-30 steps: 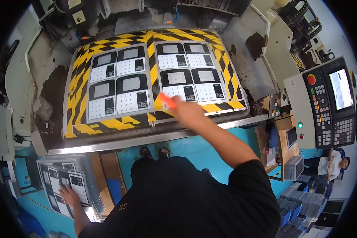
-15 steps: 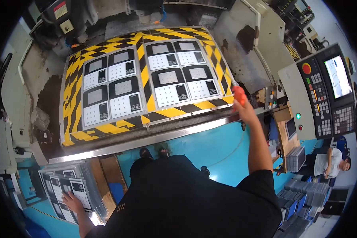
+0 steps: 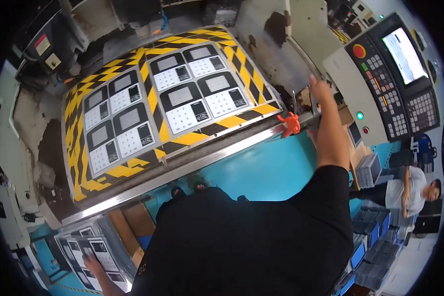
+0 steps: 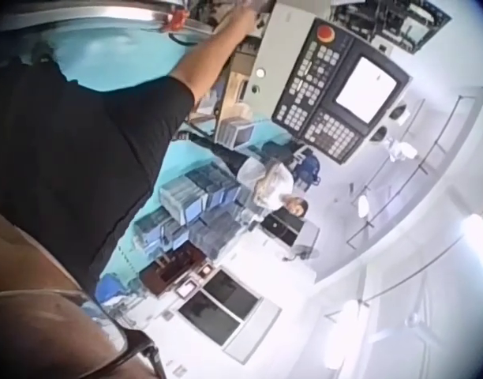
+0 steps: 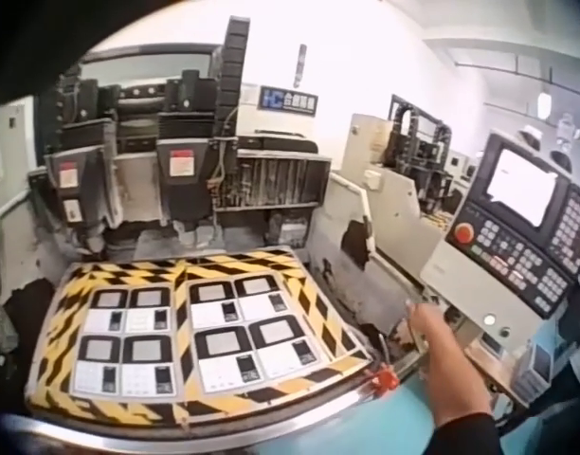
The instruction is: The person uses an air nozzle to clear a machine bed, removes a sheet of cut panels by hand, and places it on a stack. After walking to another machine, they repeat the process by clearing the bed with the air nozzle and removing a different sheet of panels.
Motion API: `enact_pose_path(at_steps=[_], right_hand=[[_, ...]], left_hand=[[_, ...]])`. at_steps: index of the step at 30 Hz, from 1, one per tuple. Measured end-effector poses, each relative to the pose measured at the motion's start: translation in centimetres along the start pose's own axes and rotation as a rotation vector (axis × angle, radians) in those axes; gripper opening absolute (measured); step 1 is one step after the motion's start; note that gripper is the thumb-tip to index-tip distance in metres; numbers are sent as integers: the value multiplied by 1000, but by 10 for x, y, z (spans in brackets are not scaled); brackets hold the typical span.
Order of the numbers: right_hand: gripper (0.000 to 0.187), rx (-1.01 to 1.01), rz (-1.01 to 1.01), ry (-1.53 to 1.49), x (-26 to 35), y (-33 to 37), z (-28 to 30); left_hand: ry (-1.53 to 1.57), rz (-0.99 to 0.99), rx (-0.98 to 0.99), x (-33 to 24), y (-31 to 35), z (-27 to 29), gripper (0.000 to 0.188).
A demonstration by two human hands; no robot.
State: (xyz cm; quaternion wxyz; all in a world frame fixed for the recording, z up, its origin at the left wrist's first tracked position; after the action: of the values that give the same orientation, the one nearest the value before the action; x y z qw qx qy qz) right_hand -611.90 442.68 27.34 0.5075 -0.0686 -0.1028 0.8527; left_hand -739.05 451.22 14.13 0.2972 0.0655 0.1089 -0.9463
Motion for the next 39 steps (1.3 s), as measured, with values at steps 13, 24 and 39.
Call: enact_pose_path(at_steps=[13, 24, 39], right_hand=[[56, 333, 345, -326, 222, 100, -120], [50, 488, 132, -429, 238, 115, -130], [15, 882, 46, -1613, 313, 140, 80]], left_hand=[[453, -488, 139, -384, -17, -40, 57], [224, 1, 554, -415, -60, -122, 41], [394, 122, 794, -395, -67, -107, 30]])
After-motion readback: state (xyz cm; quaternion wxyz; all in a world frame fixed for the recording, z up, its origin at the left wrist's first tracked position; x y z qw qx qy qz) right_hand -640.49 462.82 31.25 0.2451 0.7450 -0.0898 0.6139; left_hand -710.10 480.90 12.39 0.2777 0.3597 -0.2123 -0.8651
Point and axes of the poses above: each hand's wrist, its own y-axis away from the middle knuckle, its own z-axis out of the back of the hand, x = y × z, the point moved 7 cm from there along -y, towards the middle knuckle, and after that the axes turned 11 degrees about -x, right-handed, at the moved point
